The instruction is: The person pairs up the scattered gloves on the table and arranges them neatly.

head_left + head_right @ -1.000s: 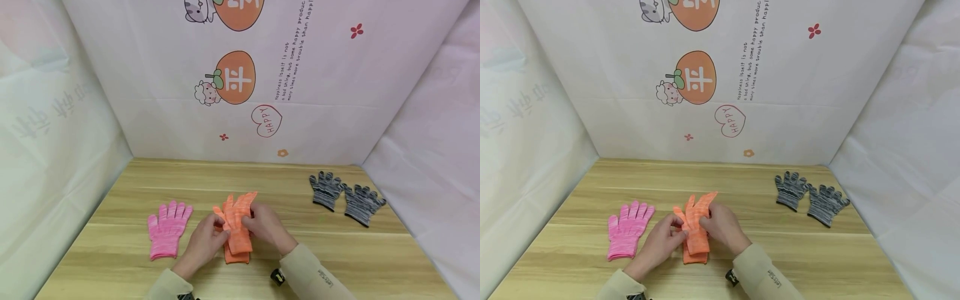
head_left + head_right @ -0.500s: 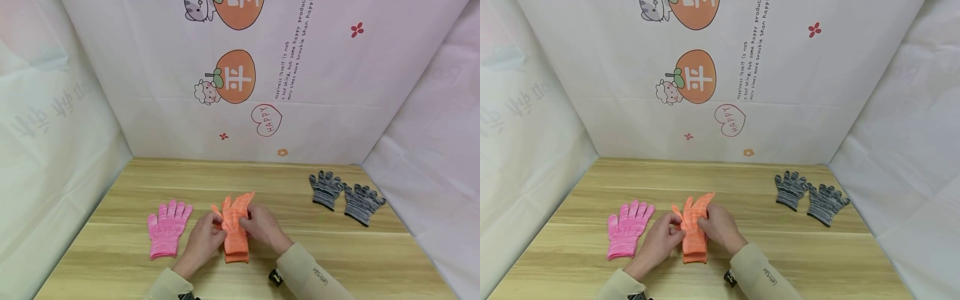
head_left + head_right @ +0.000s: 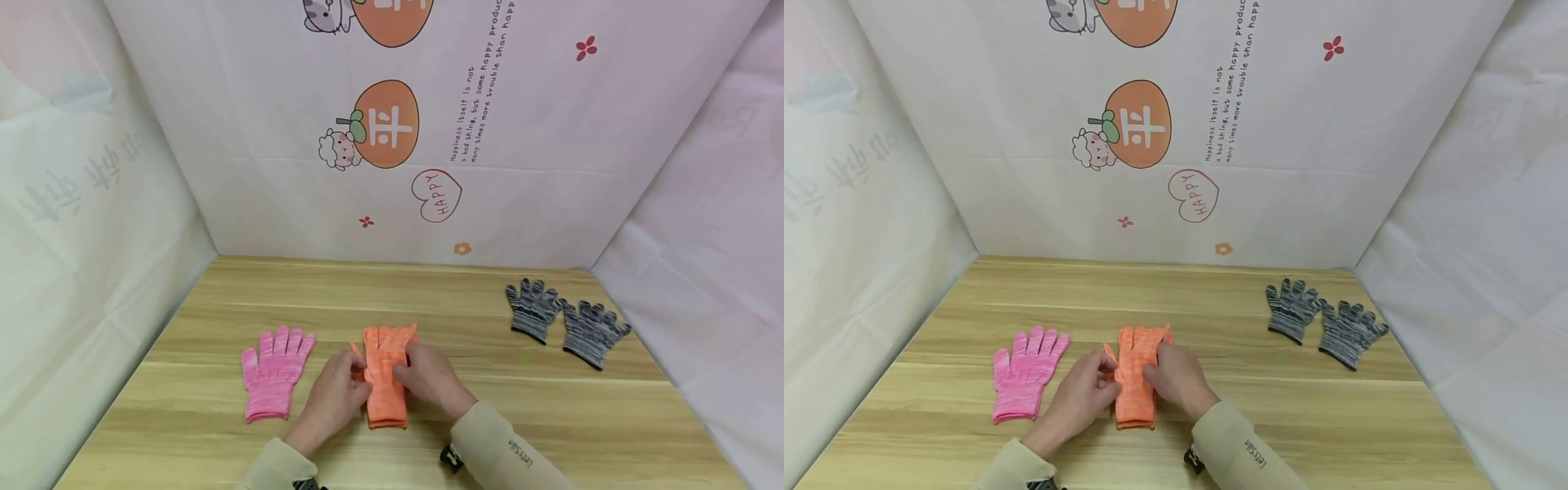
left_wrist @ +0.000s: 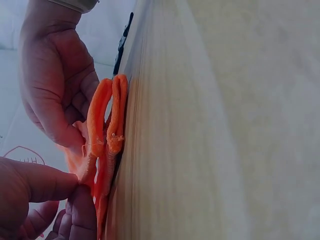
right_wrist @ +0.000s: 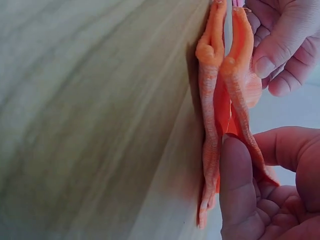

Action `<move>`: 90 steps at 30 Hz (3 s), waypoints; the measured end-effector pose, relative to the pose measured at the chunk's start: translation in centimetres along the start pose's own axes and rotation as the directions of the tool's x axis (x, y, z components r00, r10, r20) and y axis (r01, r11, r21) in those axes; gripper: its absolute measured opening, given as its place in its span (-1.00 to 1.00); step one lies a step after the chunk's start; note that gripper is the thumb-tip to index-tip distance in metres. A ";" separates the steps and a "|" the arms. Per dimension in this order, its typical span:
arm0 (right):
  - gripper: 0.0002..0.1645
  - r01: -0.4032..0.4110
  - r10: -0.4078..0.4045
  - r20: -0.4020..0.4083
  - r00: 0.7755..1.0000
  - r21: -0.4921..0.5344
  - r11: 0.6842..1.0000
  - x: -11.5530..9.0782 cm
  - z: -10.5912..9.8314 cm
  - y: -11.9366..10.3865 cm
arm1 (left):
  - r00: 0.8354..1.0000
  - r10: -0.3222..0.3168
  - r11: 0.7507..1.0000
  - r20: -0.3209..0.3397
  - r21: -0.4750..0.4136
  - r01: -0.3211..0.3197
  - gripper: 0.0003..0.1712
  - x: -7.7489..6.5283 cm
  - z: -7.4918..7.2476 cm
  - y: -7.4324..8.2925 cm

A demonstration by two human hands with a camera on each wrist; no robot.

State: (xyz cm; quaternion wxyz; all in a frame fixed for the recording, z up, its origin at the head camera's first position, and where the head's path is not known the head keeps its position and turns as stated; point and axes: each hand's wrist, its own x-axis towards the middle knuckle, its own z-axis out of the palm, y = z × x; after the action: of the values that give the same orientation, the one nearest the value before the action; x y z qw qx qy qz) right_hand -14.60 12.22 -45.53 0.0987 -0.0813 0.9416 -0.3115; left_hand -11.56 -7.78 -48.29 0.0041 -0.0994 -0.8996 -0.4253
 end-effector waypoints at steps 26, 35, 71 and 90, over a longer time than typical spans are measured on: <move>-0.67 -0.092 0.087 -0.078 0.993 -0.069 0.993 -1.9 -0.3 0.5 | 0.940 0.245 0.897 0.237 0.312 -0.312 -0.76 -2.2 -0.4 2.4; -0.79 0.139 -0.132 0.092 0.987 -0.073 0.988 -3.7 -1.2 0.7 | 0.926 0.252 0.895 0.282 0.295 -0.334 -0.74 -2.0 -0.1 2.1; -0.87 0.367 -0.349 0.113 0.930 -0.242 0.898 -5.4 0.5 0.1 | 0.881 0.397 0.822 0.256 0.327 -0.465 -0.78 -2.4 0.6 2.0; -0.87 0.376 -0.330 0.199 0.923 -0.275 0.885 -4.5 1.1 -0.2 | 0.993 0.041 0.953 0.113 0.294 -0.073 -0.76 1.0 -2.3 1.1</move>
State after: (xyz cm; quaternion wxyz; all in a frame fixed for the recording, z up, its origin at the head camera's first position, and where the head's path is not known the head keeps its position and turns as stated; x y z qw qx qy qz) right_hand -9.99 12.39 -45.63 0.0956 -0.2885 0.9380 -0.1668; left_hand -12.51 -8.74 -45.90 -0.0162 -0.1458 -0.9491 -0.2787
